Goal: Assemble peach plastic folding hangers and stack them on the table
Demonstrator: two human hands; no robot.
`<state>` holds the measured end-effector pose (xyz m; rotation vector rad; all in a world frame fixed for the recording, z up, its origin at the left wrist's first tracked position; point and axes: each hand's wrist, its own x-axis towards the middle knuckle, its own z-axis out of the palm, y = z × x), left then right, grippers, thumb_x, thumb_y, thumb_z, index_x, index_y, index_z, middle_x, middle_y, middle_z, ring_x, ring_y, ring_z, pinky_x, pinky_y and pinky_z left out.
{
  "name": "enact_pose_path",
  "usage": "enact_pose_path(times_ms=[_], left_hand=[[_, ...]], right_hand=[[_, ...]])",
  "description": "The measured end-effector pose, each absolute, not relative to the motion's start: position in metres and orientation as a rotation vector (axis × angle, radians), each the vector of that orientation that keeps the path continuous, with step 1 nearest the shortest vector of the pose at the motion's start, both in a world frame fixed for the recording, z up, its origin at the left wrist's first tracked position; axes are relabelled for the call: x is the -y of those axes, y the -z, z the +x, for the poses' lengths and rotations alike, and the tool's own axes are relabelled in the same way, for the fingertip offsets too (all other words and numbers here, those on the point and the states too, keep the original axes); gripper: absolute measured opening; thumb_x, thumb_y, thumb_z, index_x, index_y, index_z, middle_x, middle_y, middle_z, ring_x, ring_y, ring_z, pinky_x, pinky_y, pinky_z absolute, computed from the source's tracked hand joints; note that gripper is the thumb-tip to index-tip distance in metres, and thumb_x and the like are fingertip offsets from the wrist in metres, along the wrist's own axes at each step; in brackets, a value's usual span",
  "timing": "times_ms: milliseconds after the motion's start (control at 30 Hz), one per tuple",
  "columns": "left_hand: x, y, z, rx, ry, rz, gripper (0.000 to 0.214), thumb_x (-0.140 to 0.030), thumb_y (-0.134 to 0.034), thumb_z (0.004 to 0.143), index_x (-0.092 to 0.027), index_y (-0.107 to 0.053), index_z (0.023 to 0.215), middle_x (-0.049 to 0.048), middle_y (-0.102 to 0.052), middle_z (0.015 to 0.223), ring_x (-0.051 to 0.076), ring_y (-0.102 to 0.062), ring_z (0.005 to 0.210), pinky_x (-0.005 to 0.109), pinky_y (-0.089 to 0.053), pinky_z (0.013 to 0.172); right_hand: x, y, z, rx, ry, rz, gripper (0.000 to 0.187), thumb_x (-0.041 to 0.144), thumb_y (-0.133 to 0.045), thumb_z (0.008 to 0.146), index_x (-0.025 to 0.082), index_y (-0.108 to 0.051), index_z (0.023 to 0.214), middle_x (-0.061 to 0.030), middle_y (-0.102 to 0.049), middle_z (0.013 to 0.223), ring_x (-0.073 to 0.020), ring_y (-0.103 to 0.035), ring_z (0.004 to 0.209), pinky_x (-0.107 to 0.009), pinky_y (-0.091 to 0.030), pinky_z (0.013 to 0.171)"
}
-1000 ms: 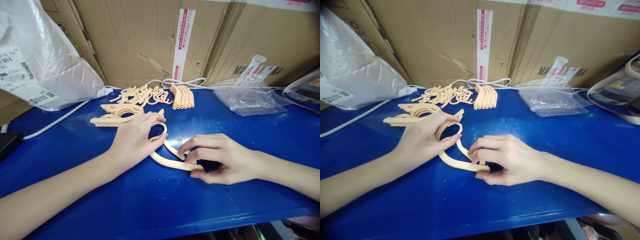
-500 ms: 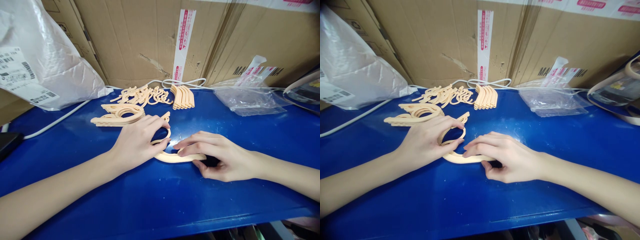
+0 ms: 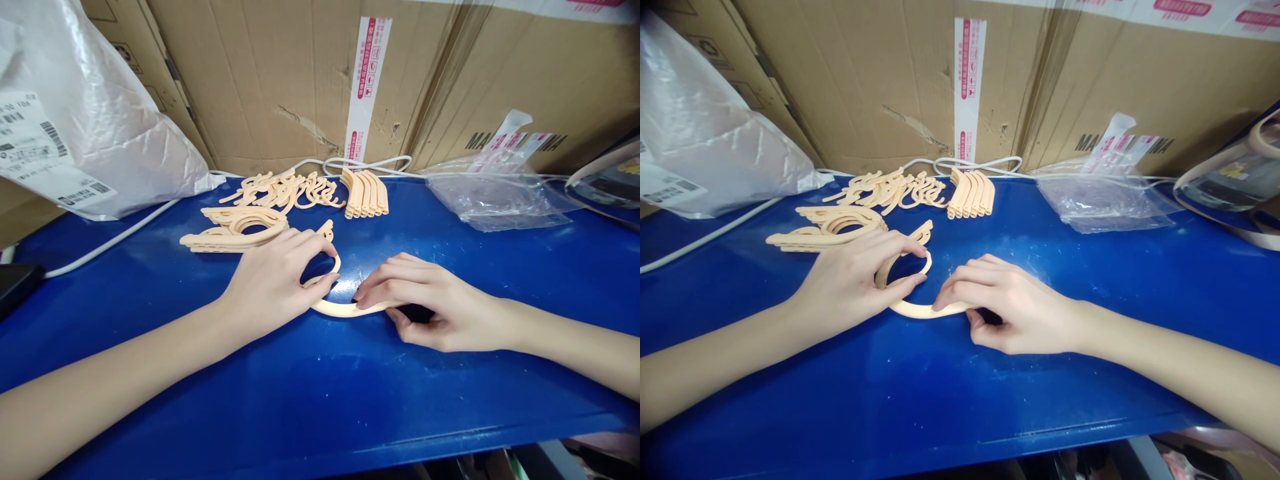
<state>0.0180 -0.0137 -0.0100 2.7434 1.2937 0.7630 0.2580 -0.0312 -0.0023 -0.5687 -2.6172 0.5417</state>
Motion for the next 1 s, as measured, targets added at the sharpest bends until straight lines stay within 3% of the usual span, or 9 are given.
enact_pose_path(times_ms=[167, 567, 667, 867, 1000], left_hand=[[0.012, 0.011, 0.017, -1.253, -0.719, 2.761, 0.013, -0.03, -0.06, 0.088, -0.022, -0.063, 0.097, -0.0025, -0.067, 0.096, 0.018, -0.059, 0.092, 0.03, -0.042, 0.075], [0.012, 0.009, 0.016, -1.039, -0.583, 2.882, 0.027, -0.028, -0.038, 0.1, -0.015, -0.06, 0.107, 0.0057, -0.064, 0.112, 0.023, -0.056, 0.102, 0.038, -0.044, 0.09], [0.012, 0.01, 0.014, -0.989, -0.594, 2.885, 0.027, -0.017, -0.035, 0.097, -0.014, -0.06, 0.107, 0.0075, -0.063, 0.113, 0.023, -0.056, 0.103, 0.038, -0.044, 0.09], [0.01, 0.01, 0.012, -0.937, -0.597, 2.826, 0.041, 0.003, -0.034, 0.079, -0.015, -0.06, 0.106, 0.0064, -0.06, 0.122, 0.022, -0.052, 0.114, 0.038, -0.043, 0.097], [0.009, 0.012, 0.013, -0.921, -0.612, 2.811, 0.031, -0.005, -0.037, 0.088, -0.014, -0.06, 0.107, 0.0071, -0.062, 0.119, 0.021, -0.054, 0.112, 0.037, -0.045, 0.095]], right_hand=[[0.03, 0.004, 0.259, 2.667, -0.485, -0.587, 0.037, 0.0, -0.051, 0.078, 0.018, -0.063, 0.108, -0.0048, -0.065, 0.11, -0.0165, -0.057, 0.095, -0.034, -0.041, 0.085], [0.023, 0.007, 0.265, 2.707, -0.146, -0.764, 0.031, 0.002, -0.045, 0.086, 0.016, -0.06, 0.109, -0.0079, -0.06, 0.107, -0.0204, -0.05, 0.098, -0.035, -0.04, 0.085], [0.021, 0.008, 0.266, 2.686, -0.106, -0.795, 0.031, 0.001, -0.041, 0.089, 0.017, -0.061, 0.106, -0.0074, -0.06, 0.102, -0.0201, -0.049, 0.095, -0.035, -0.04, 0.082], [0.016, 0.011, 0.269, 2.654, -0.013, -0.88, 0.032, -0.003, -0.043, 0.087, 0.019, -0.061, 0.1, -0.0048, -0.061, 0.095, -0.0206, -0.05, 0.089, -0.037, -0.038, 0.077], [0.014, 0.013, 0.27, 2.648, -0.024, -0.876, 0.031, -0.003, -0.043, 0.087, 0.02, -0.061, 0.098, -0.0047, -0.062, 0.095, -0.0207, -0.051, 0.09, -0.037, -0.038, 0.078]])
